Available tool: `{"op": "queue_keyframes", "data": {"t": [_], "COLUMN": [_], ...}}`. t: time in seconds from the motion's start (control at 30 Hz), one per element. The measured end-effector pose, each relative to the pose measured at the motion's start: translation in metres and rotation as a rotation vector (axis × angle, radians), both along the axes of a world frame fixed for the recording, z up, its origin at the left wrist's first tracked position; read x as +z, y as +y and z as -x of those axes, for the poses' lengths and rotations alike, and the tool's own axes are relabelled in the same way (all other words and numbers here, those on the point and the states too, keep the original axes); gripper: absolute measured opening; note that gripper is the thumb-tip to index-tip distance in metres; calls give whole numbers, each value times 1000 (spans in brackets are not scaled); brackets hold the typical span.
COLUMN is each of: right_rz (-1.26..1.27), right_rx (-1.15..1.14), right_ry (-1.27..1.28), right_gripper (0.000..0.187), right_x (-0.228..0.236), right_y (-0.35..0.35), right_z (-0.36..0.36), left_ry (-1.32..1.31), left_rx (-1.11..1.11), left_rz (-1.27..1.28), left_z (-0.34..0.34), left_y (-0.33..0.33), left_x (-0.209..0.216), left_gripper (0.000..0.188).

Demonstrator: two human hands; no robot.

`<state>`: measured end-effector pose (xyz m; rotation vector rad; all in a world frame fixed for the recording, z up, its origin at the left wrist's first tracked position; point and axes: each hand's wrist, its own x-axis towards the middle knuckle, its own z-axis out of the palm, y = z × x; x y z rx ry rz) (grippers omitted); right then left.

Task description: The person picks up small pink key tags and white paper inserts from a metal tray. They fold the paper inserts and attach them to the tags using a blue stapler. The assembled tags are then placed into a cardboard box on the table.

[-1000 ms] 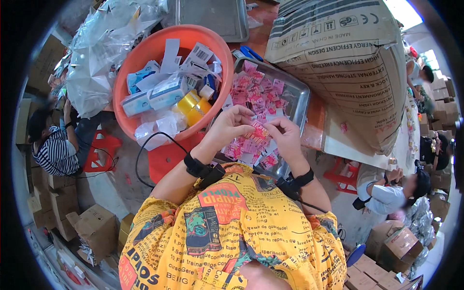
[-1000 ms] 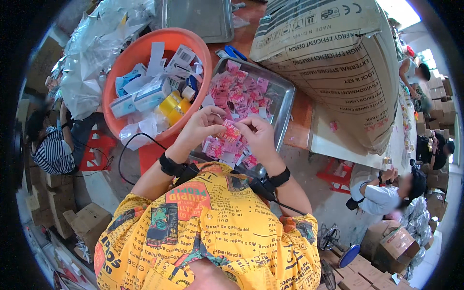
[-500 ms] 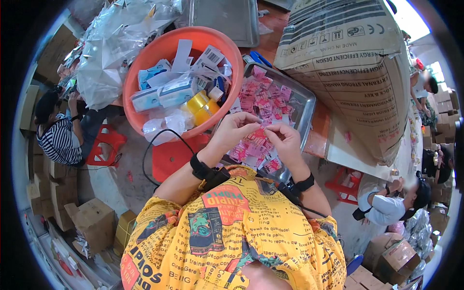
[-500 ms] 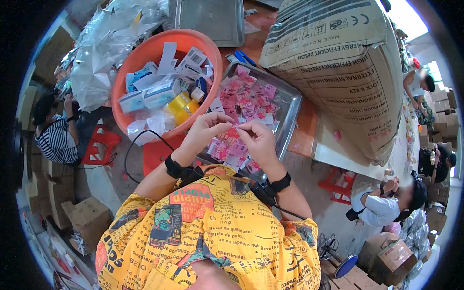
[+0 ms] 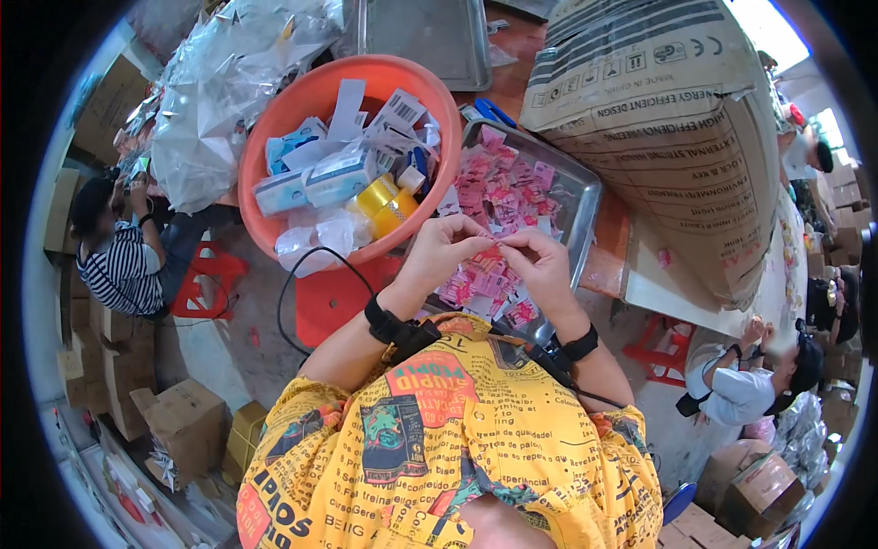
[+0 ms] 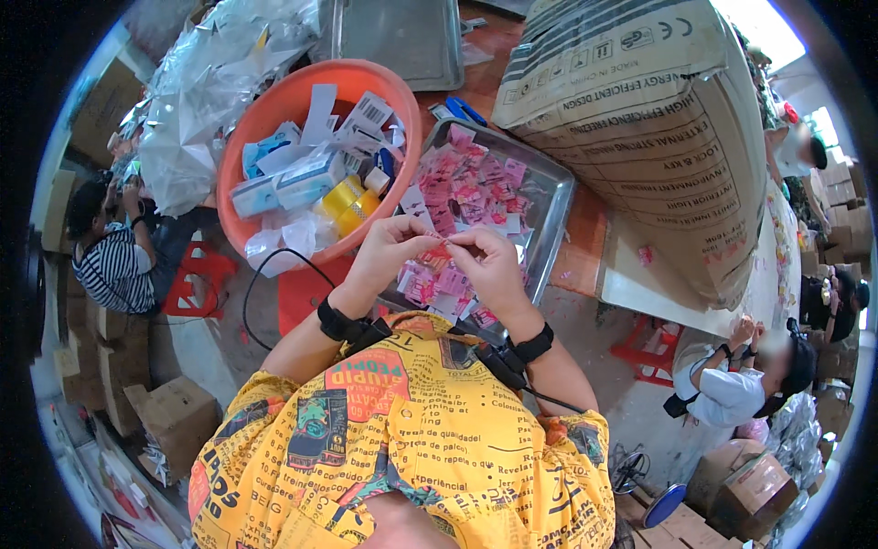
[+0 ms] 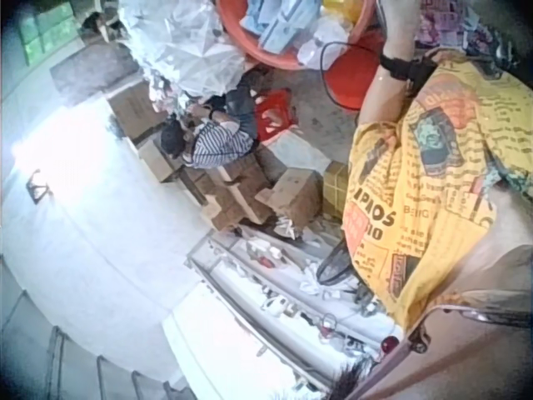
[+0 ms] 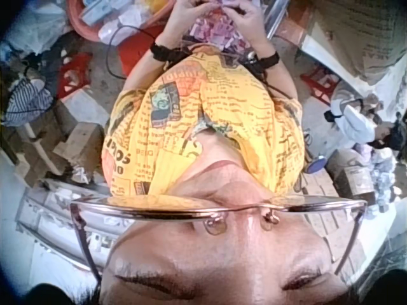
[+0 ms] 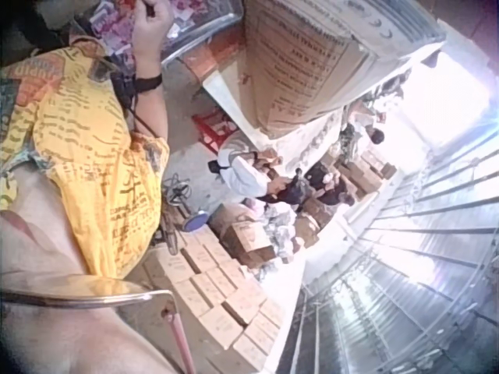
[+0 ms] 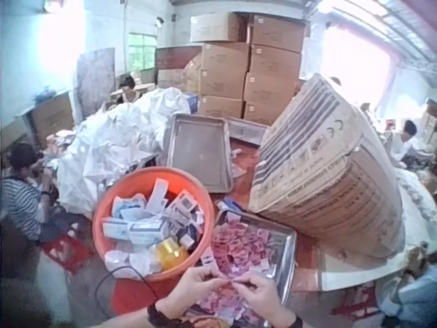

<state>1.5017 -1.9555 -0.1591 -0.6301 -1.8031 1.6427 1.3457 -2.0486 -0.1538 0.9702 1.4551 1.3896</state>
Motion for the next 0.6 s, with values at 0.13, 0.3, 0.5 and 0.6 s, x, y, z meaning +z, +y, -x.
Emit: {"op": "queue_keyframes", "data": {"t": [0.13,0.3,0.5,0.6], "right_rz": [-29,185,452,430], "right_rx": [12,177,155,187], "right_ry": [39,-60,-35,-74], "right_gripper": [12,16,12,10], "right_x": [-12,-4,-27,-31], "right_y": [0,-8,-14,-9], "right_z": [6,14,17,15], "left_ry": [-158,-143,-219,-263], "left_rx": [12,183,172,163], "left_rz": [3,-37,38,92], "left_z": [-4,-10,-11,-8], "left_y": [-4,5,11,11], "left_x": [6,4,5,-7], "left_gripper": [13,11,13,14]}}
